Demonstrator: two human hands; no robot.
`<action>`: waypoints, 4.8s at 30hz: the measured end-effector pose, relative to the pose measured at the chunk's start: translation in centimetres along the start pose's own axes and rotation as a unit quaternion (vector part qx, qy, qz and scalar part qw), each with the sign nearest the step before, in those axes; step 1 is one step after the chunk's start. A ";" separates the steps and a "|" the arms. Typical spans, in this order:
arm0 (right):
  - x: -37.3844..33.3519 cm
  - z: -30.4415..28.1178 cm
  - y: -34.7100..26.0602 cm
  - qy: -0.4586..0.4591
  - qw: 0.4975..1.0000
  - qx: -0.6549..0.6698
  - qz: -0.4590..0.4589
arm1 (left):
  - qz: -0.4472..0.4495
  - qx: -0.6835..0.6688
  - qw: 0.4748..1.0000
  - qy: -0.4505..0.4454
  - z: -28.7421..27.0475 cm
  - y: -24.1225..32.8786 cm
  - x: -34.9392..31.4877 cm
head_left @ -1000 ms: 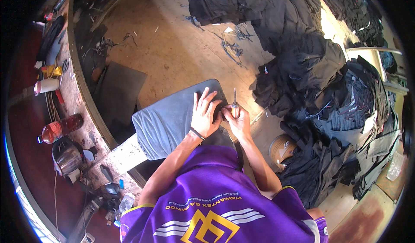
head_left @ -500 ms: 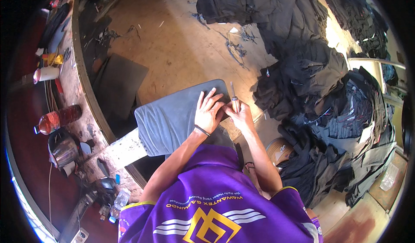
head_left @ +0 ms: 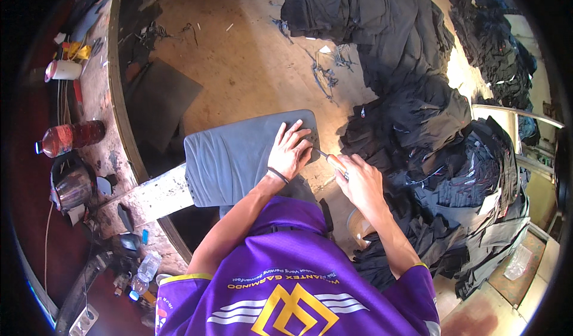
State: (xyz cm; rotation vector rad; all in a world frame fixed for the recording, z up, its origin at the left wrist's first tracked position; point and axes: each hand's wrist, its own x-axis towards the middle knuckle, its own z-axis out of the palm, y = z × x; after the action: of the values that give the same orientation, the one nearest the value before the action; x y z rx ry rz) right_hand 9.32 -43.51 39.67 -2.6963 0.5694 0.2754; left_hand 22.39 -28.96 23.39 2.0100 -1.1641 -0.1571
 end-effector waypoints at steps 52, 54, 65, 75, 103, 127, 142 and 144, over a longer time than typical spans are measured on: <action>4.8 -2.7 -6.6 -0.081 0.979 -0.117 -0.144 | 0.029 0.020 0.998 0.043 1.0 -1.3 -1.4; 4.8 -2.9 -6.6 -0.007 0.966 -0.077 -0.248 | 0.028 0.018 0.998 0.045 0.9 -1.3 -1.4; 5.6 -3.1 -7.1 -0.111 0.968 -0.178 -0.135 | 0.034 0.019 0.998 0.056 1.2 -1.4 -1.6; 6.1 -2.7 -6.7 -0.192 0.948 -0.244 -0.067 | 0.023 0.037 0.998 0.036 1.3 -1.5 -1.5; 5.5 -2.4 -6.8 -0.066 0.979 -0.114 -0.157 | 0.033 0.018 0.998 0.052 0.8 -1.3 -1.5; 1.6 3.7 -9.5 -0.008 0.981 0.120 -0.149 | 0.062 0.054 0.995 0.059 1.8 -0.8 -1.6; -0.4 7.2 -9.2 0.030 0.978 0.129 -0.164 | 0.079 0.061 0.989 0.106 1.4 -0.9 -1.5; -0.4 7.0 -9.1 0.014 0.975 0.147 -0.166 | 0.078 0.043 0.989 0.116 1.6 -0.9 -1.5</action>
State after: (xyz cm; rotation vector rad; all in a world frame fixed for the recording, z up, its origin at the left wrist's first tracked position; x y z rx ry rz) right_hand 12.01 -32.81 36.23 -2.4541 0.1428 0.0561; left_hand 21.38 -28.50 21.31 1.9412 -1.1886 0.2056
